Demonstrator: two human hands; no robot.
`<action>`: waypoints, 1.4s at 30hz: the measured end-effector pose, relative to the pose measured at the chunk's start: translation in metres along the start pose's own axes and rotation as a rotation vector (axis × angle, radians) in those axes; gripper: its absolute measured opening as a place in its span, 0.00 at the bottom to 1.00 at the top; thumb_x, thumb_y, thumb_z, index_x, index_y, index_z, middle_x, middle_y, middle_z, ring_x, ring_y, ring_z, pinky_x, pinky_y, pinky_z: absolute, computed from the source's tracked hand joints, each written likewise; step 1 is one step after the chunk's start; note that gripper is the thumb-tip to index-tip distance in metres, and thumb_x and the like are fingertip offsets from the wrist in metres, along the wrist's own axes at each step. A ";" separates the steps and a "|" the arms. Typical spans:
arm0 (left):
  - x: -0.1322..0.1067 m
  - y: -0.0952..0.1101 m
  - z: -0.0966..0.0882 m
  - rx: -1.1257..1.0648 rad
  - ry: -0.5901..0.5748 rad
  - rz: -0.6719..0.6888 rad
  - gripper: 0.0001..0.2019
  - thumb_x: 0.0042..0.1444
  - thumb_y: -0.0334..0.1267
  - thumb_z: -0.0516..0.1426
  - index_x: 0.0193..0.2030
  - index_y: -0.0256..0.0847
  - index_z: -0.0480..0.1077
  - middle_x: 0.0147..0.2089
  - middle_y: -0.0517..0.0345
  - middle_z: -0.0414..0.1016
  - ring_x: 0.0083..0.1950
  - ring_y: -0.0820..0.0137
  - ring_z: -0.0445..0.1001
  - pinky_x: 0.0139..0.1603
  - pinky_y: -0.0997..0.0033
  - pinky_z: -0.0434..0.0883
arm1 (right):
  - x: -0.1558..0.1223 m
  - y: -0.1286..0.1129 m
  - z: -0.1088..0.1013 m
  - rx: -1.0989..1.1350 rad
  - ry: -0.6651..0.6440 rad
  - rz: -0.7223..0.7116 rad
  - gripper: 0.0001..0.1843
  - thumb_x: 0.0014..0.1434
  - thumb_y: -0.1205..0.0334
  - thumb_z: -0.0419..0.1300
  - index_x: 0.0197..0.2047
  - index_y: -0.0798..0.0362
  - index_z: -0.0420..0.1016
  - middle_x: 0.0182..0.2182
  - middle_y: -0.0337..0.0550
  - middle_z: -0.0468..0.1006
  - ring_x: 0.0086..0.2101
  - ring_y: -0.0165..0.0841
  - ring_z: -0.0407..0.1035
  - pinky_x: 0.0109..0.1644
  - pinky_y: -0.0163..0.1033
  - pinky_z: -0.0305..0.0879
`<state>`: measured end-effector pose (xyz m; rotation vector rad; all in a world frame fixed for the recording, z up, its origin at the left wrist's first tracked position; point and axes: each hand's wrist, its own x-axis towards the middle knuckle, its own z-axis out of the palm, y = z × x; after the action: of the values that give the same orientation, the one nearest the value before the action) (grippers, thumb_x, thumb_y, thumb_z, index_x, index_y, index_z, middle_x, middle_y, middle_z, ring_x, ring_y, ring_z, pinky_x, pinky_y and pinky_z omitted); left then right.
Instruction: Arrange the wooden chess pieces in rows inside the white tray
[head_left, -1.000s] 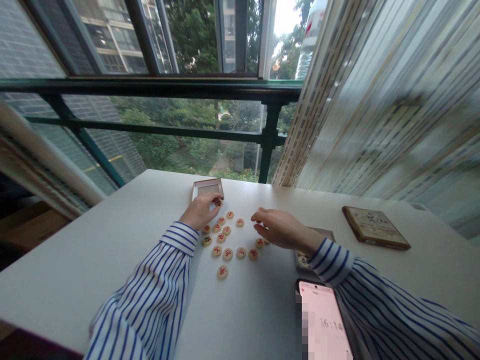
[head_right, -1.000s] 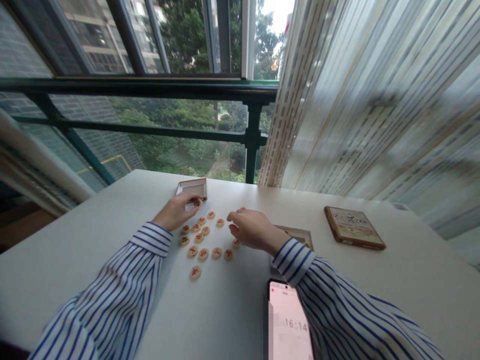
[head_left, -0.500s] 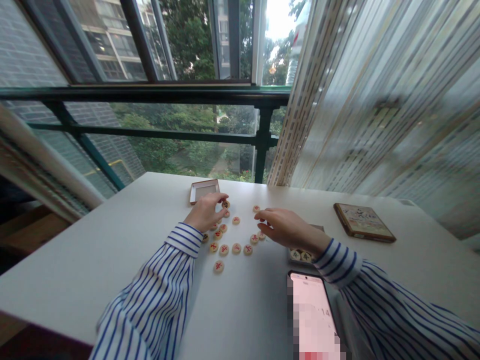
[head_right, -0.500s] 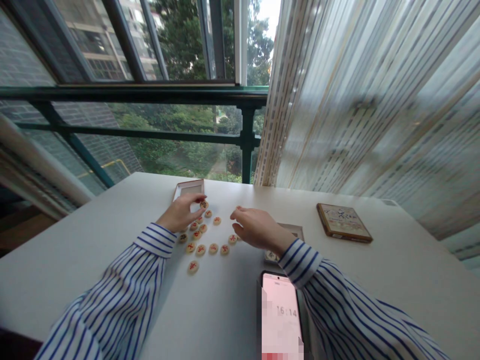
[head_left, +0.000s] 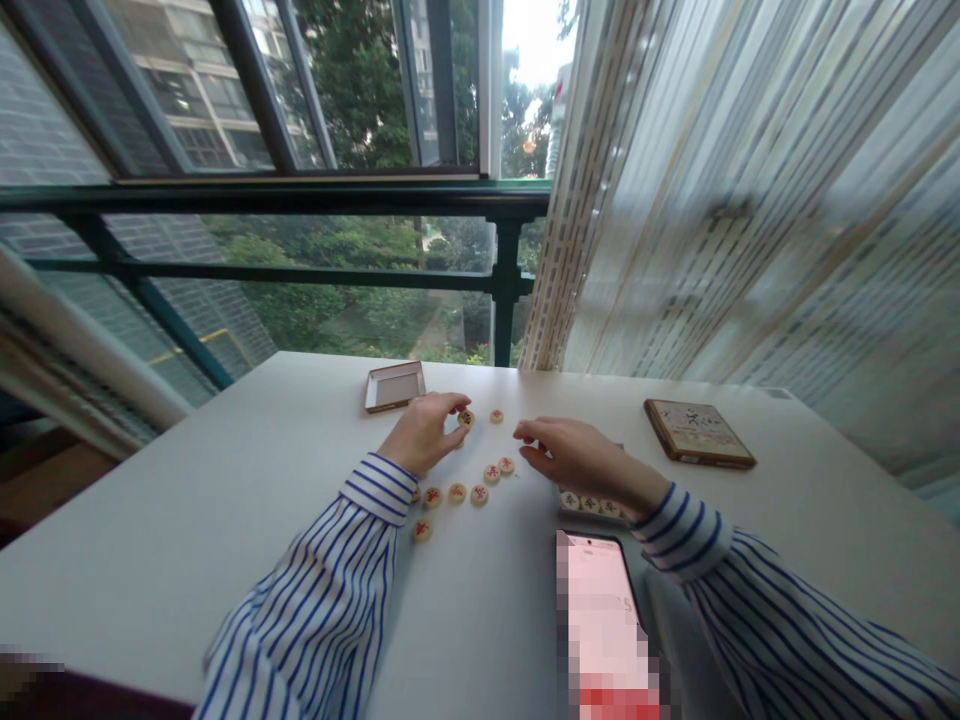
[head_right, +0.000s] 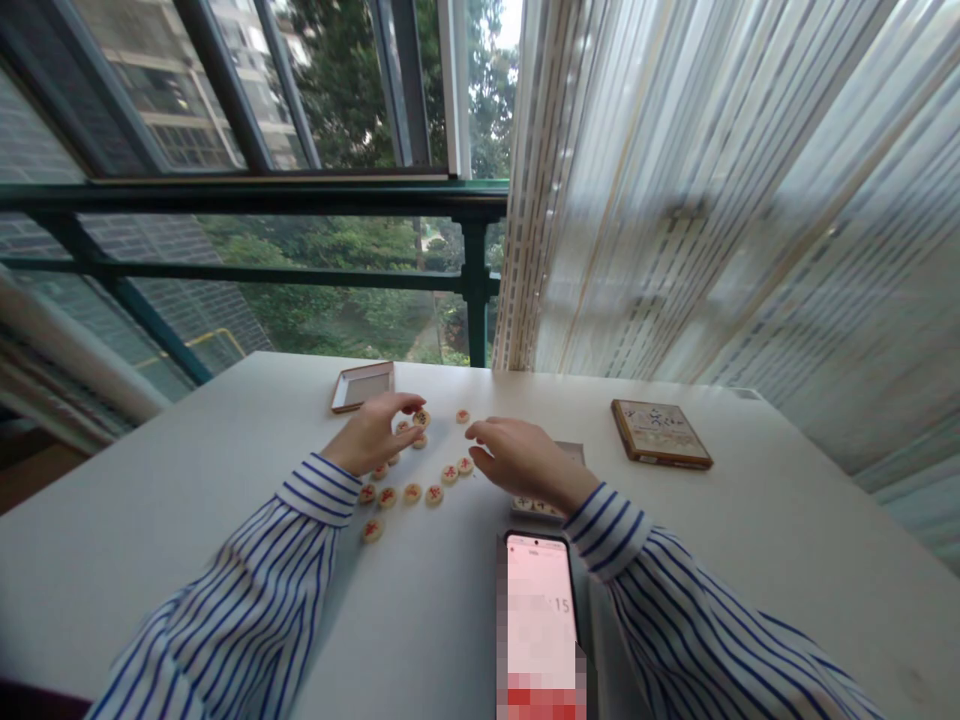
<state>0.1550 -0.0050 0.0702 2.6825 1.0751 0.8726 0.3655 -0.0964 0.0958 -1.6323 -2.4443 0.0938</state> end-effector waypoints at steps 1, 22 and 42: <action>0.001 0.002 0.001 -0.005 0.001 0.009 0.15 0.47 0.34 0.56 0.44 0.37 0.67 0.39 0.54 0.74 0.41 0.67 0.71 0.44 0.65 0.65 | -0.002 0.001 0.000 0.007 0.003 -0.001 0.14 0.59 0.60 0.48 0.44 0.52 0.69 0.38 0.45 0.75 0.34 0.30 0.68 0.36 0.34 0.58; 0.008 0.041 0.024 -0.078 0.015 0.107 0.13 0.49 0.32 0.56 0.44 0.38 0.67 0.39 0.53 0.74 0.40 0.67 0.70 0.44 0.64 0.67 | -0.027 0.021 0.003 0.078 0.098 0.054 0.15 0.58 0.60 0.49 0.46 0.53 0.70 0.36 0.44 0.76 0.33 0.32 0.68 0.37 0.35 0.60; 0.018 0.070 0.052 -0.165 -0.039 0.139 0.13 0.50 0.34 0.56 0.43 0.39 0.66 0.38 0.55 0.73 0.40 0.68 0.70 0.43 0.65 0.66 | -0.045 0.052 0.006 0.233 0.261 0.134 0.11 0.57 0.60 0.51 0.37 0.53 0.73 0.31 0.43 0.76 0.30 0.30 0.68 0.35 0.35 0.61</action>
<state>0.2357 -0.0395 0.0574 2.6478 0.7797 0.8853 0.4279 -0.1176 0.0754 -1.5931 -2.0482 0.1671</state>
